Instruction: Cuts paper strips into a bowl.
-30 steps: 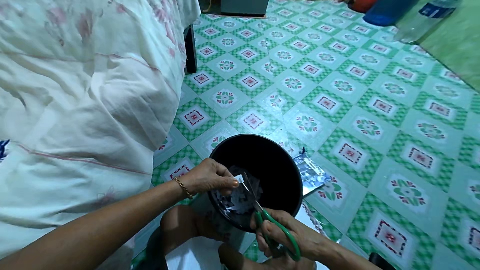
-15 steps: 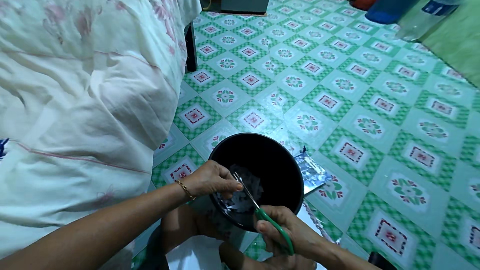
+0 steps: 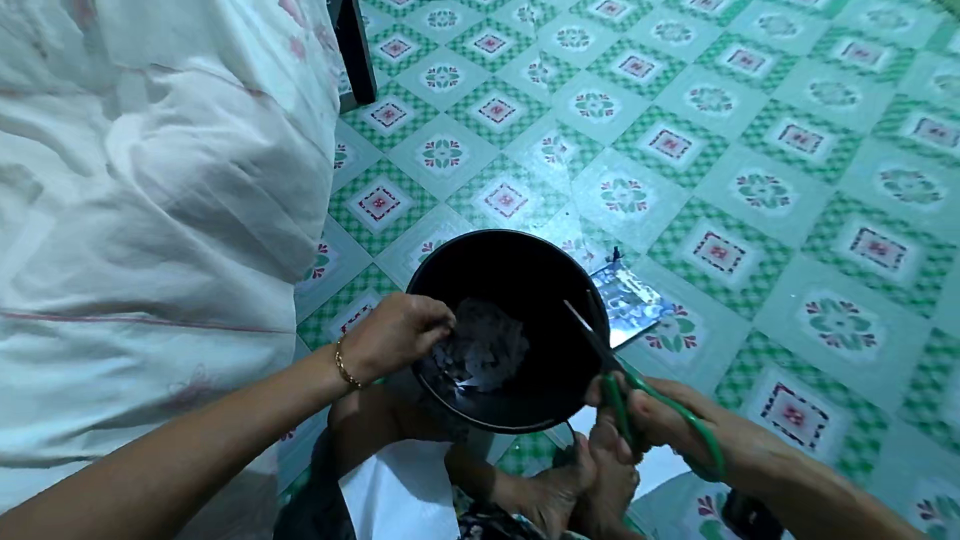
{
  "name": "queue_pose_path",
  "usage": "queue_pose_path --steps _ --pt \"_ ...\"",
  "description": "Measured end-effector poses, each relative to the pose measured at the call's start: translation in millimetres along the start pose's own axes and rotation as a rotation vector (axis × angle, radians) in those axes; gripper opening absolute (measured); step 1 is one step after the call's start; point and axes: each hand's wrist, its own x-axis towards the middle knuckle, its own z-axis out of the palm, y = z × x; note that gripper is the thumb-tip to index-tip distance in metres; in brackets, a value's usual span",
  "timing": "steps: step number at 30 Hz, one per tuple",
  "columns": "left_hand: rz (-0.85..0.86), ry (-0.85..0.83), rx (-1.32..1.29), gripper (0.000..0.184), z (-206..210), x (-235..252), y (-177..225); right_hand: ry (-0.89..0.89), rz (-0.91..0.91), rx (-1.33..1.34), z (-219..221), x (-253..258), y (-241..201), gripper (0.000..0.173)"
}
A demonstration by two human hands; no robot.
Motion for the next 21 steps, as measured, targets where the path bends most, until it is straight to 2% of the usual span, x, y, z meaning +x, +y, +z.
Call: queue_pose_path --steps 2,4,5,7,10,14,16,17,19,20,21 --pt "0.066 -0.039 0.113 0.017 9.7 3.3 -3.2 0.028 -0.044 0.029 -7.8 -7.5 3.7 0.063" --pt "0.036 -0.154 0.212 0.040 20.2 14.0 1.4 0.040 -0.091 0.041 -17.3 -15.4 6.3 0.063" --pt "0.005 -0.226 0.239 0.046 25.9 22.3 6.2 0.055 -0.117 0.044 -22.6 -19.7 6.8 0.062" --pt "-0.028 -0.375 0.287 0.037 37.9 43.8 17.1 0.117 -0.171 0.035 -35.3 -27.6 6.8 0.063" --pt "-0.127 -0.740 0.333 0.029 63.8 86.8 26.4 0.257 -0.185 0.081 -64.4 -38.7 10.2 0.064" --pt "-0.281 -0.884 0.473 0.027 117.8 121.3 32.0 0.547 -0.128 0.239 -115.6 -62.6 37.5 0.066" --pt "-0.200 -0.978 0.434 0.027 132.0 130.2 -10.8 0.680 -0.107 0.323 -136.5 -75.5 58.5 0.059" --pt "-0.231 -1.028 0.384 0.032 136.4 128.6 -22.7 0.743 -0.101 0.361 -143.2 -81.5 67.6 0.053" --pt "-0.314 -1.152 0.453 0.046 154.0 126.0 -27.8 0.876 -0.059 0.429 -146.2 -100.0 76.1 0.049" --pt "-0.339 -1.201 0.499 0.051 163.4 124.4 -23.6 0.968 0.004 0.459 -138.2 -109.3 68.9 0.047" --pt "-0.364 -1.263 0.533 0.052 171.2 124.7 -17.6 1.110 0.134 0.528 -120.6 -110.3 39.6 0.043"
